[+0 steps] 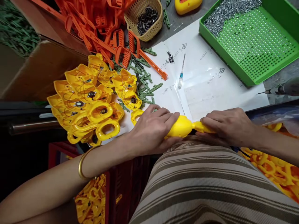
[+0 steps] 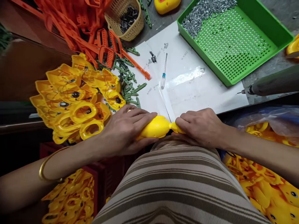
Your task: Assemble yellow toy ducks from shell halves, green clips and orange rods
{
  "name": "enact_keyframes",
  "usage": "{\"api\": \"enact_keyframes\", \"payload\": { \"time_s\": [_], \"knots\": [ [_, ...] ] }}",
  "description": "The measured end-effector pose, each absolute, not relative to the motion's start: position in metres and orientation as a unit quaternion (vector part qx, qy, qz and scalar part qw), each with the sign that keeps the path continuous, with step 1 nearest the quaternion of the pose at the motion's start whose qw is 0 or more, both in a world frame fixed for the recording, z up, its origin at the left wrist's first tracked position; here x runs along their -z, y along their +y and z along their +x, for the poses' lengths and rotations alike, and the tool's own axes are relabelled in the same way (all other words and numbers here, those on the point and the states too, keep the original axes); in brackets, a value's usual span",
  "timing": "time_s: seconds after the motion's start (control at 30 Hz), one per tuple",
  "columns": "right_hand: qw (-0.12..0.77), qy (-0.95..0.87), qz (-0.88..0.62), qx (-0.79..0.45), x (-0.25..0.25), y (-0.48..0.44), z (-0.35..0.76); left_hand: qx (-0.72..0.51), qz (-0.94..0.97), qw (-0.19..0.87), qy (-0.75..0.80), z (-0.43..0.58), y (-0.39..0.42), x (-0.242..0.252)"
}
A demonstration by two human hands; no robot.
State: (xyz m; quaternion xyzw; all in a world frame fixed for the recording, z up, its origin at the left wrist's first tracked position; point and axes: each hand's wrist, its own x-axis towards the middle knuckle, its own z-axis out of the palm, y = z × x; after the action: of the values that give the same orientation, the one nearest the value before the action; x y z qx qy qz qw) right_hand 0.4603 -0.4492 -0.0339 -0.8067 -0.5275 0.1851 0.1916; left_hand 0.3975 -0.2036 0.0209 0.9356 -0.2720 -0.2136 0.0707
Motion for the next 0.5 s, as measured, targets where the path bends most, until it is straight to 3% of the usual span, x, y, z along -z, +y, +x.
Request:
{"api": "enact_keyframes", "payload": {
  "time_s": [0.13,0.33,0.5],
  "knots": [
    [0.174,-0.551,-0.810,-0.100,0.042,-0.442,0.465,0.175,0.947,0.056,-0.264,0.401,-0.198,-0.012],
    [0.168,-0.534,-0.828,-0.008,0.043,-0.428,0.463,0.235,0.934,0.027,-0.268,0.417,-0.196,-0.024],
    [0.157,-0.503,-0.850,0.013,0.033,-0.420,0.459,0.230,0.932,0.029,-0.279,0.424,-0.199,-0.022]
  ]
}}
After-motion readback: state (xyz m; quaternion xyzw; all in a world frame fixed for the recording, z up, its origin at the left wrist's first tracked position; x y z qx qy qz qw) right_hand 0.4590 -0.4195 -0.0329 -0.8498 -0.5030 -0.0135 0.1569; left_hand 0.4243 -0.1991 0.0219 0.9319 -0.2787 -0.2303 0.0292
